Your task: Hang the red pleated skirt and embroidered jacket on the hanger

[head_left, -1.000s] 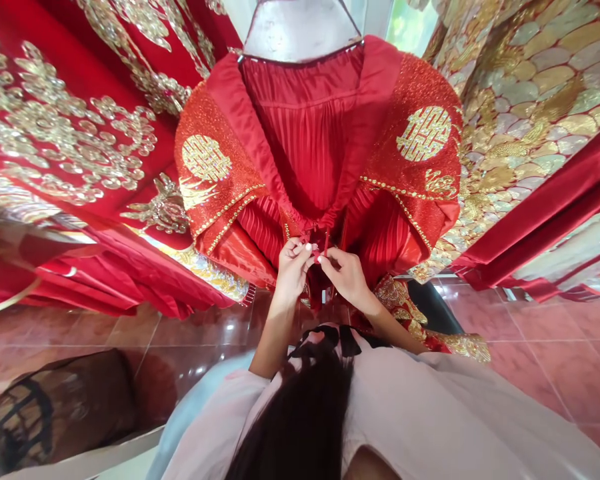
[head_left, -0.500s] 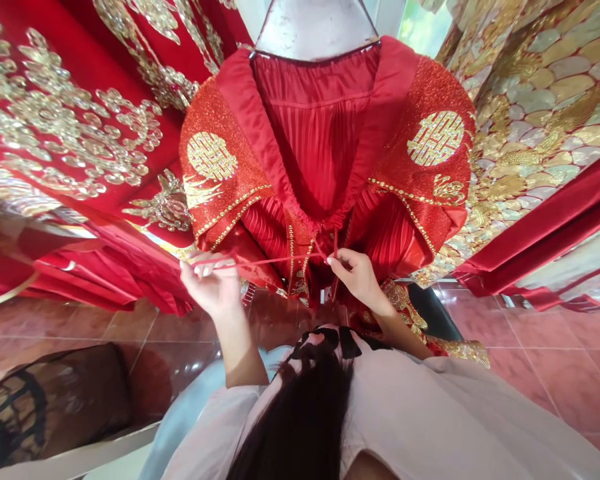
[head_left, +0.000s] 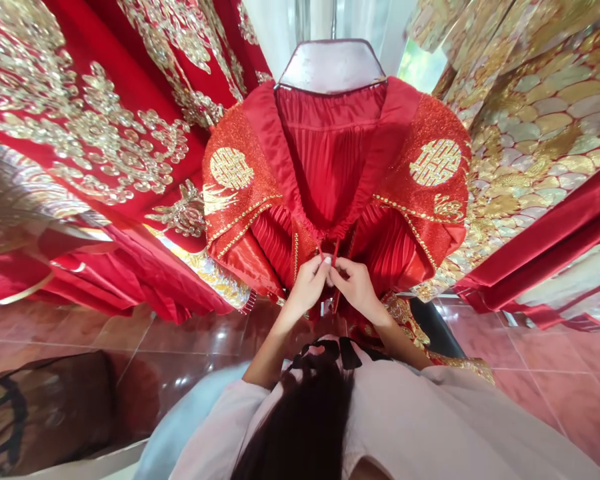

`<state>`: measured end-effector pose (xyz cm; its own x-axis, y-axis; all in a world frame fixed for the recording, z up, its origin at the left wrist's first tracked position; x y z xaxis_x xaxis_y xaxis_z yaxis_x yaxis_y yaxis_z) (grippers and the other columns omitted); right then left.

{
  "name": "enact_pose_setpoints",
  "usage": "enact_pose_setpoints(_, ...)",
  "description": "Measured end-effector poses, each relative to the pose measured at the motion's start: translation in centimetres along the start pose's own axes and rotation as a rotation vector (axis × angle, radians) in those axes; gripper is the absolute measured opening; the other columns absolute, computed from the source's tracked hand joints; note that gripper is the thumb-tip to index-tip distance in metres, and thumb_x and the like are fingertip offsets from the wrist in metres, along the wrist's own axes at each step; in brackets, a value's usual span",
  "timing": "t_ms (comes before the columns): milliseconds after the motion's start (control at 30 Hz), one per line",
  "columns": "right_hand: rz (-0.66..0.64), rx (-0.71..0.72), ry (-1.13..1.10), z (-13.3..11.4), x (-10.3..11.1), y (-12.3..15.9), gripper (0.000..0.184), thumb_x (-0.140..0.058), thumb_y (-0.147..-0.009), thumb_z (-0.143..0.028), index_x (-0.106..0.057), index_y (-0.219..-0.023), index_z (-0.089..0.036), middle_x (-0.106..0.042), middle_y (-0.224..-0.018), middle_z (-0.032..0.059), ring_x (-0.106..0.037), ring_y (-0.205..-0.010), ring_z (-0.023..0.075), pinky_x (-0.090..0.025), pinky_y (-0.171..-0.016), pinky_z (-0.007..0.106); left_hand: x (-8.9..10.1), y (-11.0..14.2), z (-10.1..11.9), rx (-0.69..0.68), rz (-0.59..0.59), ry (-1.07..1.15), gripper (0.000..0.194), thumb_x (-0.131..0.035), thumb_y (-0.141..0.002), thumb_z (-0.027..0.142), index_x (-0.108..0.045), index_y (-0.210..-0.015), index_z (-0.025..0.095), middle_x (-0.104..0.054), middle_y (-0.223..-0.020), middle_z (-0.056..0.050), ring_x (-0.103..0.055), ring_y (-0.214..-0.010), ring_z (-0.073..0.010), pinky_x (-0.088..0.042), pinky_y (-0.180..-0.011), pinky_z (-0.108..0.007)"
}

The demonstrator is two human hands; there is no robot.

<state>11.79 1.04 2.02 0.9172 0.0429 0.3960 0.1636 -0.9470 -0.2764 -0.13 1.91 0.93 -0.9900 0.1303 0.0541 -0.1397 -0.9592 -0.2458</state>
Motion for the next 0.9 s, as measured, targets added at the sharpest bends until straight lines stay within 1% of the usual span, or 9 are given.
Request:
enact_pose_setpoints(133,-0.01,0.016,0.1,-0.6,2.1,-0.8,0.032,-0.047,-0.085,-0.035,-0.064,-0.07,-0.012,-0.056,-0.06,0.0016,-0.044,-0.052,0.0085,-0.033,-0.053,0.021,1.6,-0.9,1.0,-0.039,0.069,-0.214,0.037,-0.067,-0.079,0.041,-0.056,-0.056,0.014,-0.04,-0.048,0.005,-0.03,-0.044,-0.0063,-0.022,-0.044,-0.02)
enact_pose_setpoints(233,0.012,0.029,0.128,-2.1,5.0,-1.5,0.028,-0.056,-0.083,-0.035,-0.072,-0.087,-0.013,-0.064,-0.067,0.003,-0.049,-0.053,0.0096,-0.036,-0.054,0.021,4.9,-1.9,4.2,-0.172,0.153,-0.235,0.031,-0.074,-0.073,0.031,-0.057,-0.053,0.014,-0.041,-0.047,0.005,-0.029,-0.043,-0.005,-0.019,-0.042,-0.02)
enact_pose_setpoints(367,0.104,0.121,0.115,-3.5,9.9,-2.7,0.025,-0.065,-0.077,-0.038,-0.072,-0.076,-0.015,-0.065,-0.066,0.004,-0.051,-0.054,0.0104,-0.036,-0.052,0.022,10.5,-2.4,8.3,-0.401,0.406,-0.304,0.02,-0.076,-0.072,0.021,-0.063,-0.059,0.016,-0.043,-0.049,0.006,-0.033,-0.046,-0.0051,-0.023,-0.044,-0.021)
enact_pose_setpoints(467,0.204,0.116,0.15,-2.1,12.7,-4.3,0.025,-0.065,-0.075,-0.036,-0.066,-0.063,-0.015,-0.052,-0.051,-0.0002,-0.037,-0.045,0.007,-0.027,-0.046,0.021,13.6,-2.6,8.2,-0.463,0.559,-0.425,0.021,-0.073,-0.077,0.021,-0.062,-0.06,0.016,-0.043,-0.051,0.006,-0.034,-0.049,-0.0053,-0.024,-0.047,-0.021)
enact_pose_setpoints(533,0.241,0.097,0.218,-0.8,13.5,-5.4,0.026,-0.063,-0.076,-0.033,-0.062,-0.059,-0.014,-0.043,-0.046,-0.0023,-0.03,-0.044,0.006,-0.024,-0.046,0.021,14.5,-3.0,6.9,-0.451,0.631,-0.529,0.028,-0.071,-0.079,0.026,-0.057,-0.057,0.015,-0.039,-0.049,0.006,-0.032,-0.048,-0.0055,-0.024,-0.047,-0.021)
enact_pose_setpoints(633,0.281,0.102,0.448,-0.1,13.0,-5.9,0.021,-0.058,-0.08,-0.028,-0.065,-0.066,-0.014,-0.051,-0.052,-0.0003,-0.037,-0.046,0.0078,-0.03,-0.052,0.023,13.5,-3.6,5.5,-0.428,0.696,-0.78,0.032,-0.064,-0.085,0.032,-0.053,-0.059,0.016,-0.039,-0.051,0.004,-0.036,-0.049,-0.0089,-0.031,-0.052,-0.024)
enact_pose_setpoints(733,0.298,0.137,0.704,-1.4,11.1,-5.4,0.019,-0.054,-0.084,-0.027,-0.07,-0.082,-0.016,-0.066,-0.074,0.0045,-0.054,-0.061,0.0143,-0.037,-0.063,0.027,10.5,-4.1,5.4,-0.485,0.717,-1.026,0.018,-0.059,-0.086,0.033,-0.061,-0.078,0.017,-0.058,-0.073,-0.003,-0.054,-0.072,-0.0195,-0.042,-0.073,-0.034)
enact_pose_setpoints(800,0.314,0.182,0.765,-2.6,9.6,-5.1,0.021,-0.053,-0.087,-0.029,-0.07,-0.086,-0.017,-0.068,-0.084,0.0063,-0.059,-0.074,0.0185,-0.04,-0.069,0.029,8.0,-4.6,5.5,-0.506,0.654,-1.094,0.022,-0.059,-0.085,0.038,-0.063,-0.092,0.017,-0.063,-0.091,-0.009,-0.057,-0.088,-0.0251,-0.042,-0.083,-0.039)
enact_pose_setpoints(900,0.343,0.252,0.778,-4.1,7.1,-5.8,0.027,-0.051,-0.091,-0.037,-0.067,-0.089,-0.016,-0.067,-0.088,0.0077,-0.058,-0.082,0.0209,-0.041,-0.074,0.031,4.5,-5.8,5.0,-0.44,0.463,-1.144,0.032,-0.058,-0.085,0.047,-0.063,-0.097,0.017,-0.063,-0.098,-0.011,-0.057,-0.093,-0.0276,-0.043,-0.083,-0.039)
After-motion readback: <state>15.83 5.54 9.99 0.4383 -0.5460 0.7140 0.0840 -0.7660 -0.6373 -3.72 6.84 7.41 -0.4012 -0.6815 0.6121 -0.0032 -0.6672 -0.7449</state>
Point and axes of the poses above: each hand's wrist, its own y-axis away from the middle knuckle, its own x-axis out of the back of the hand, z = x × y, the point moved 2 cm from there along -y, towards the middle knuckle
